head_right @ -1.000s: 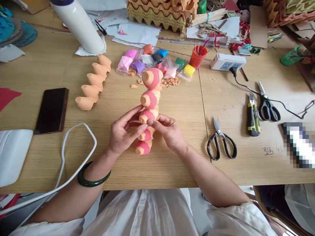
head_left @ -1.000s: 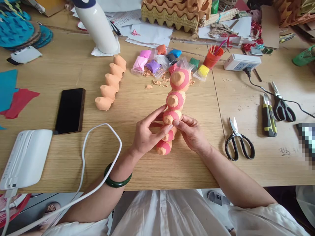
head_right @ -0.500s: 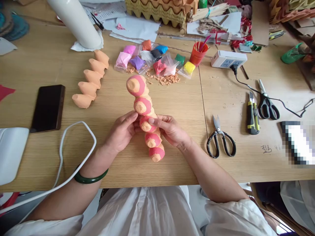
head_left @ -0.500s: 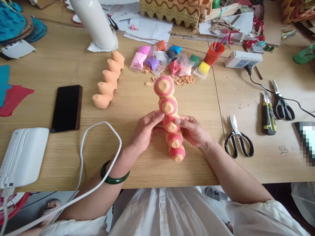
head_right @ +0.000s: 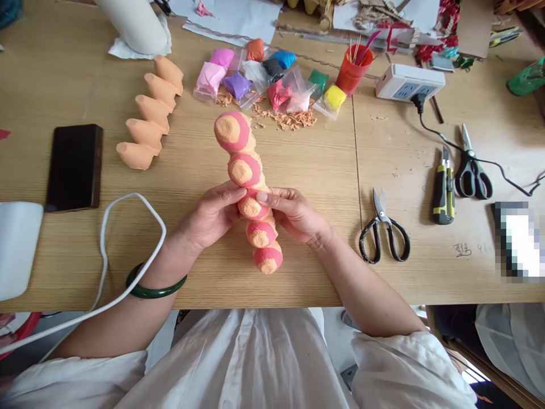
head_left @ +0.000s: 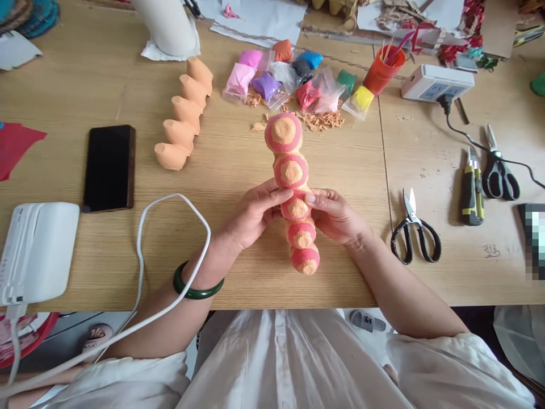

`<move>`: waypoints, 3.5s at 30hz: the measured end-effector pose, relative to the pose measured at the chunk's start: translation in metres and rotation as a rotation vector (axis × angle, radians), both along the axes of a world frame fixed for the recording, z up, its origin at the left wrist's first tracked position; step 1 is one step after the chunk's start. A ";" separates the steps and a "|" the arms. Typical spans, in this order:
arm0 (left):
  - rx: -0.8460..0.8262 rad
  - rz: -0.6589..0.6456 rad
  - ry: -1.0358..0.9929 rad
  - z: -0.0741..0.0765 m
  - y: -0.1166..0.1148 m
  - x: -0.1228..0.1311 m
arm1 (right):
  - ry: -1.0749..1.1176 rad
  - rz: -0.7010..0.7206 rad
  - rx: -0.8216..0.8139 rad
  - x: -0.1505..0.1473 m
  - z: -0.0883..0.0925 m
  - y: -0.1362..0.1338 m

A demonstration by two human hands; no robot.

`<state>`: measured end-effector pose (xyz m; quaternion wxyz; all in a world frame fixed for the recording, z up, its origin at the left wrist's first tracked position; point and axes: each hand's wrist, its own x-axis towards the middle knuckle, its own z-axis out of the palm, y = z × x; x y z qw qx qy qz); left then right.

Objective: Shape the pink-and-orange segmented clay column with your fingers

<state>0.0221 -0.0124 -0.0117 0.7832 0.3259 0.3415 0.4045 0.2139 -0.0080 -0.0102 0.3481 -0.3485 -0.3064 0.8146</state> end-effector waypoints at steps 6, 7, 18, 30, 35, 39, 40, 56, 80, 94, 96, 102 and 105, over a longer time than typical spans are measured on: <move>-0.092 0.156 -0.045 -0.004 0.003 0.002 | -0.048 -0.018 0.051 0.006 0.003 0.006; -0.086 0.159 -0.039 -0.004 0.003 0.003 | -0.059 -0.020 0.050 0.007 0.003 0.007; -0.066 -0.072 -0.002 -0.001 -0.005 0.005 | -0.064 -0.252 0.171 0.019 0.001 0.017; -0.019 0.051 -0.084 -0.002 -0.003 0.002 | -0.218 -0.036 0.176 0.015 0.017 0.009; -0.016 0.011 -0.051 0.000 -0.002 0.001 | -0.171 0.037 0.180 0.019 0.015 0.012; 0.058 -0.012 -0.011 0.001 -0.003 0.004 | -0.139 0.050 0.196 0.018 0.014 0.011; 0.069 0.003 0.003 0.001 -0.003 0.004 | -0.142 0.051 0.200 0.017 0.014 0.011; 0.012 0.099 0.059 0.001 -0.008 0.010 | -0.165 0.023 0.205 0.011 0.015 0.006; 0.102 0.084 0.095 0.001 -0.008 0.007 | -0.169 0.008 0.229 0.009 0.014 0.003; 0.115 0.122 0.157 -0.001 -0.009 0.009 | -0.204 0.014 0.255 0.008 0.014 0.003; 0.121 0.108 0.146 0.000 -0.009 0.009 | -0.207 0.019 0.280 0.008 0.014 0.003; 0.086 0.160 0.166 0.003 -0.009 0.011 | -0.211 0.010 0.316 0.006 0.013 0.001; -0.001 0.181 0.111 0.004 -0.007 0.012 | -0.193 -0.022 0.226 0.005 0.014 0.000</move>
